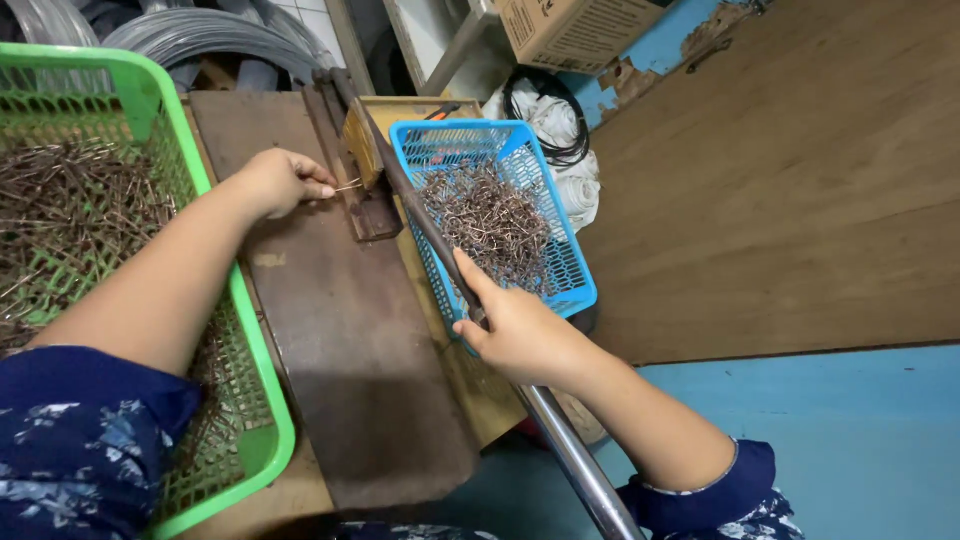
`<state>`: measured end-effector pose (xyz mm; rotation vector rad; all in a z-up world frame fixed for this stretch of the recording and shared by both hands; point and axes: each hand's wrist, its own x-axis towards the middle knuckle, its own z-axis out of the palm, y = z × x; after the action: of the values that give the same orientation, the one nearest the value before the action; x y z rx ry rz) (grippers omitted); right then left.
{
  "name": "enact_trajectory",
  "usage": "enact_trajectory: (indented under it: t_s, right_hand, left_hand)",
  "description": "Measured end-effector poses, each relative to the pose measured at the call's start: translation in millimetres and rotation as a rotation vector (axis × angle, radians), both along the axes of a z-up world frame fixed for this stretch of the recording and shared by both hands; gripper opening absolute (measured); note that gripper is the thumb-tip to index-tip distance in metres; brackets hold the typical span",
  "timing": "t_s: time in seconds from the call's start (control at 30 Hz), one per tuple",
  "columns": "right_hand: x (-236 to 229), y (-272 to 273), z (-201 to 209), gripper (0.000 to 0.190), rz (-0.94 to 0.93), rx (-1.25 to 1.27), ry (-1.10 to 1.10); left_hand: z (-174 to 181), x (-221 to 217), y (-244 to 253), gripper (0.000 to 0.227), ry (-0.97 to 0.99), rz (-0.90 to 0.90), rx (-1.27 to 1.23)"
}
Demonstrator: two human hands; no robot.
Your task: Processing metal pins one by one using a manual lever press and sorting them into baskets
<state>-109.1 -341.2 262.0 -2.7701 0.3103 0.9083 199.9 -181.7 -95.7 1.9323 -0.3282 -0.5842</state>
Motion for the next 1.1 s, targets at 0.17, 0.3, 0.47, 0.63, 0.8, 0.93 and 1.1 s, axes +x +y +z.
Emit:
enact_trajectory:
  t_s: [0.17, 0.3, 0.47, 0.63, 0.8, 0.93, 1.1]
  right_hand:
    - [0.5, 1.1, 2.9, 0.086, -0.007, 0.046, 0.011]
    - [0.7, 2.7, 5.0, 0.087, -0.015, 0.055, 0.030]
    - [-5.1, -6.6, -18.9, 0.088, -0.048, 0.048, 0.056]
    - [-15.7, 0.4, -45.5, 0.087, -0.120, 0.059, 0.066]
    - [-30.1, -1.9, -83.1, 0.084, -0.131, 0.139, -0.045]
    - [-40.1, -8.9, -123.6, 0.082, -0.148, 0.178, -0.201]
    - [-42.6, -9.1, -132.6, 0.084, -0.103, 0.194, -0.324]
  left_hand:
    - [-44.1, 38.3, -23.9, 0.032, 0.008, -0.080, -0.165]
    - [-48.5, 43.8, -32.9, 0.035, 0.079, -0.121, -0.317]
    - [-46.7, 48.0, -43.8, 0.042, 0.143, -0.137, -0.399]
    - [-48.1, 46.4, -37.3, 0.040, 0.094, -0.142, -0.368]
    - [-47.7, 46.3, -37.3, 0.037, 0.007, -0.110, -0.329]
    - [-42.8, 41.3, -36.7, 0.036, -0.016, -0.127, -0.336]
    - [-1.5, 20.3, -19.8, 0.041, -0.249, -0.066, -0.030]
